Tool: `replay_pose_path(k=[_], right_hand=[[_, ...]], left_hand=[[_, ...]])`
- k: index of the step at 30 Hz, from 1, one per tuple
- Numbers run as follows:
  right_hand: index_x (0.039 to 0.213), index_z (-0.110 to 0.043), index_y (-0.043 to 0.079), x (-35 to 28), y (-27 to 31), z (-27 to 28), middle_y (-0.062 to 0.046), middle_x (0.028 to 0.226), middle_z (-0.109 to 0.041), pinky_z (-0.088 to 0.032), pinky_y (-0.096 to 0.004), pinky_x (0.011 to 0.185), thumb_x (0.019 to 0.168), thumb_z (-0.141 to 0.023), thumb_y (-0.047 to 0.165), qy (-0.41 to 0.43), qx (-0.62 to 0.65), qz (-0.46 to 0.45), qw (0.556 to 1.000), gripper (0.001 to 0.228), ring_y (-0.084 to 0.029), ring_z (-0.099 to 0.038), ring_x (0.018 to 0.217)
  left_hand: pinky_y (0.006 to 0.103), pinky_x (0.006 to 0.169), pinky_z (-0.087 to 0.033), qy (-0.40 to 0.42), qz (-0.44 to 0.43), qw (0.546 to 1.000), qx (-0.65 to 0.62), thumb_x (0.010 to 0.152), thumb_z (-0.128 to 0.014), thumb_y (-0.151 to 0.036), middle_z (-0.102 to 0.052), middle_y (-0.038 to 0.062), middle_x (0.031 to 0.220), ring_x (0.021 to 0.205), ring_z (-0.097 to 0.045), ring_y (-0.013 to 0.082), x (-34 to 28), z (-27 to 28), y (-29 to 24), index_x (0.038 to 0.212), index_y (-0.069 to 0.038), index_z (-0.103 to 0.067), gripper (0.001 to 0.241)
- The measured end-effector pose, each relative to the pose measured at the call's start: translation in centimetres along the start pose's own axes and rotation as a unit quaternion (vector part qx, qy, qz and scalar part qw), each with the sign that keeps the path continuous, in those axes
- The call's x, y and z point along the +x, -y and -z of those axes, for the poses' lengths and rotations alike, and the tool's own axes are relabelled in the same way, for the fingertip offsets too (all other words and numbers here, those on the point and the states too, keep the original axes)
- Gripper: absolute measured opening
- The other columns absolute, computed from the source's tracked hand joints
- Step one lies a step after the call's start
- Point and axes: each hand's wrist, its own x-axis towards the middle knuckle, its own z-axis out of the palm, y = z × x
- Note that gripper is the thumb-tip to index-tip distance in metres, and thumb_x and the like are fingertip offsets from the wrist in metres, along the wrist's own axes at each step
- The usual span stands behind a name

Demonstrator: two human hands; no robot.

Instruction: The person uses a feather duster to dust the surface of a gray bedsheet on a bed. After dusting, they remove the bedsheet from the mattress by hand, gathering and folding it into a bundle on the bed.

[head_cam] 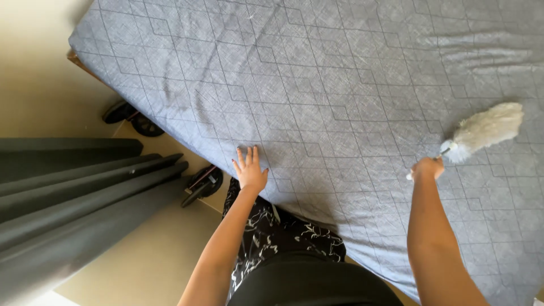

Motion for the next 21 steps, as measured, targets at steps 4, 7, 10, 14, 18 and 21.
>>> replay_pose_path(k=[4,7,10,14,18,21], right_hand=[[0.116,-0.064,0.002,16.3,-2.9,-10.4,-0.006,0.08,-0.061,-0.037,-0.044,0.059,0.108,-0.033,0.078,0.18,-0.081,-0.058,0.979,0.083,-0.024,-0.047,0.074],[0.088,-0.056,0.017,4.3,-1.0,-25.6,-0.001,0.067,-0.035,-0.026,-0.036,0.044,0.109,-0.053,0.062,0.15,0.121,0.062,0.979,0.05,-0.019,-0.032,0.053],[0.089,-0.063,0.001,-14.1,-2.1,-36.5,0.0,0.071,-0.049,-0.041,-0.035,0.054,0.114,-0.05,0.038,0.154,-0.147,0.21,0.954,0.046,-0.016,-0.048,0.063],[0.14,-0.057,0.012,-28.6,-5.3,-38.4,-0.013,0.088,-0.066,-0.053,-0.038,0.069,0.11,-0.051,0.015,0.364,-0.321,0.321,0.813,0.031,-0.023,-0.064,0.08],[0.155,-0.048,0.024,-36.1,-2.5,-34.2,-0.02,0.118,-0.072,-0.057,-0.036,0.084,0.099,-0.058,0.004,0.516,-0.339,0.42,0.665,0.06,-0.028,-0.073,0.097],[0.151,-0.047,0.019,-37.0,3.1,-32.5,-0.013,0.137,-0.067,-0.055,-0.03,0.089,0.096,-0.059,0.0,0.548,-0.258,0.365,0.708,0.059,-0.017,-0.073,0.102]], left_hand=[[0.062,0.123,-0.001,-0.008,-0.018,0.999,-0.03,0.09,-0.07,-0.038,-0.02,0.001,0.169,0.158,0.004,0.0372,0.5,0.6,2.6,0.164,-0.017,-0.012,0.096],[0.0665,0.121,0.001,0.0,-0.02,0.996,-0.083,0.091,-0.068,-0.036,-0.027,-0.003,0.167,0.158,0.003,0.0346,-0.4,1.0,3.8,0.163,-0.021,-0.017,0.089],[0.071,0.119,0.002,-0.001,0.0,0.992,-0.122,0.093,-0.066,-0.035,-0.034,-0.003,0.164,0.158,0.001,0.0336,-1.4,-0.5,4.3,0.161,-0.022,-0.023,0.082],[0.0693,0.121,-0.003,-0.018,0.012,0.989,-0.148,0.094,-0.065,-0.032,-0.039,-0.001,0.162,0.159,-0.004,0.0319,-1.1,-1.7,6.5,0.159,-0.024,-0.031,0.074],[0.0682,0.12,-0.008,-0.019,-0.021,0.981,-0.193,0.093,-0.065,-0.029,-0.039,0.001,0.161,0.158,-0.005,0.0313,-1.2,-1.2,7.4,0.159,-0.025,-0.032,0.074],[0.0679,0.119,-0.009,-0.009,-0.033,0.977,-0.209,0.092,-0.065,-0.026,-0.038,0.0,0.161,0.158,-0.004,0.0315,-1.5,-0.8,7.5,0.159,-0.025,-0.031,0.075]])
